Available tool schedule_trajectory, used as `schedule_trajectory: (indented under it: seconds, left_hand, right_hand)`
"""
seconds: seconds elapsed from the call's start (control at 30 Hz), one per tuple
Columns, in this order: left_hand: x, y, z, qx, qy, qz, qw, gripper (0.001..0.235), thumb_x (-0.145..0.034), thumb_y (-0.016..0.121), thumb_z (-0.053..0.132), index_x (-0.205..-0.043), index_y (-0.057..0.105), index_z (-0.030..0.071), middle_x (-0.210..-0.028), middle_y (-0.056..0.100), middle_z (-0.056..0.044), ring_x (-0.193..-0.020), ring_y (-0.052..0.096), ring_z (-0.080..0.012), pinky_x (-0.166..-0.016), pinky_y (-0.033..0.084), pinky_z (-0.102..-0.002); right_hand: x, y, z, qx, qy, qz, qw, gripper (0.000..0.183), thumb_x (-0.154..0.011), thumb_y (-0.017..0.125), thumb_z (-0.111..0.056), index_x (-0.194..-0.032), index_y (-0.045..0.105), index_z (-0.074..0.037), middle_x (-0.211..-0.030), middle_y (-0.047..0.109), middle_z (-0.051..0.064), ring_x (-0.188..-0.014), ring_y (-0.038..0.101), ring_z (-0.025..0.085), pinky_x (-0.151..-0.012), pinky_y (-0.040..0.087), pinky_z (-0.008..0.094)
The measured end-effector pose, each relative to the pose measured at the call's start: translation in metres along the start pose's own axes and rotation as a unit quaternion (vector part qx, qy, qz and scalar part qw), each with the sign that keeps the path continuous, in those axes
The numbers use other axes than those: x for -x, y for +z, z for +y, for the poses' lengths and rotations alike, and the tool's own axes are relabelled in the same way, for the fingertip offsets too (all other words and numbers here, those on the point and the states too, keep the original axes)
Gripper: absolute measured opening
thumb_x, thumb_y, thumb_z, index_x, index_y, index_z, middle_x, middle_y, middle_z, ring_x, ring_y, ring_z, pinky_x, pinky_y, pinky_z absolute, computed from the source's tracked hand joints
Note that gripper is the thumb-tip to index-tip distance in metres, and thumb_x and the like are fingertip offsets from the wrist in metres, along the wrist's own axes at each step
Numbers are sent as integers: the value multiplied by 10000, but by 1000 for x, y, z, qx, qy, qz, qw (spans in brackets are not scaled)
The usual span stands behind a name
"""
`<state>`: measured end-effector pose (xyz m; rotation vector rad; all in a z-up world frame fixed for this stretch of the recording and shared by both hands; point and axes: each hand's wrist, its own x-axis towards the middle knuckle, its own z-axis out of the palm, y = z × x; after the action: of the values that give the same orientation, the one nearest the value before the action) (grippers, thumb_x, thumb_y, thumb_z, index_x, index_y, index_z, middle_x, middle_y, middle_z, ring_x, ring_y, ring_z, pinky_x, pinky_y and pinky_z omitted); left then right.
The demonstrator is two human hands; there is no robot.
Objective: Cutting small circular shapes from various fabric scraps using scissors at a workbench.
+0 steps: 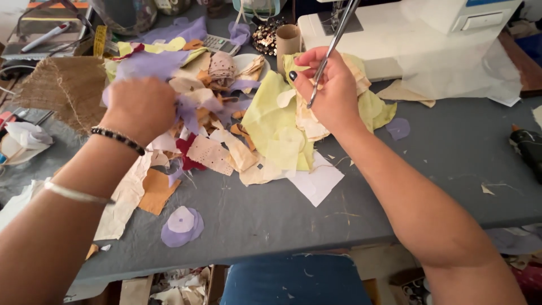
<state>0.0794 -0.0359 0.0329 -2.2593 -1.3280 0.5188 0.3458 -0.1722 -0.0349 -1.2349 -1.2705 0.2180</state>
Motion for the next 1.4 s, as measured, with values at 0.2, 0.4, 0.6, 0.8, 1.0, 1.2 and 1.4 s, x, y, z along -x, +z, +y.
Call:
schedule_trajectory:
  seconds: [0.2,0.4,0.6,0.8,1.0,1.2,1.4]
  left_hand:
    - [-4,-45,50,103,153,112,976,118,-1040,608,161,-997,669,69,-882,684,-77,-745,667,-199,-606,656,-335]
    - [-86,55,98,226,231,270,907,262,-795,745,446,-924,801,224,-912,724,-68,-897,723,-329,-758,578,-477]
    - [-9,34,100,191,337,209,898,295,-952,591,252,-1217,704,315,-1182,675,-46,-1210,616,-315,-1033,438,-613]
    - [-35,73,99,209,325,377,842,203,-933,605,392,-1012,724,248,-1061,746,17,-1221,622,-174,-1131,316,-463]
    - [-53,88,79,100,228,386,889,234,-922,566,460,-797,614,269,-679,698,5,-827,749,-172,-1110,413,-423]
    - [-84,69,93,147,140,341,918,226,-801,724,483,-919,691,293,-745,720,33,-787,755,-218,-864,488,-418]
    - [-105,69,131,165,127,415,886,302,-749,693,534,-719,741,237,-765,666,-18,-686,690,-275,-724,446,-437]
  right_hand:
    - [-1,3,-4,5,36,7,999,216,-912,677,-44,-1072,589,-159,-1113,701,13,-889,663,109,-865,570,277]
    - [0,4,21,-24,-14,8,1000,284,-935,804,-84,-1143,611,-80,-1114,739,94,-932,690,112,-879,579,265]
    - [19,20,19,64,102,-94,988,288,-843,831,-231,-1082,679,-175,-925,749,17,-861,689,138,-855,582,300]
    - [17,29,47,266,76,-165,947,576,-694,897,-280,-1147,569,-141,-1095,706,95,-1021,707,284,-916,565,472]
    - [4,5,62,309,143,-163,926,526,-718,828,-262,-1158,543,-212,-1126,695,-5,-1038,702,211,-947,549,406]
    - [3,10,54,309,195,-193,910,571,-763,789,-343,-1266,530,-262,-1193,689,-91,-1107,686,93,-974,528,363]
    - [0,6,51,268,218,-188,919,512,-756,787,-315,-1222,586,-243,-1149,736,-71,-1078,712,95,-955,551,345]
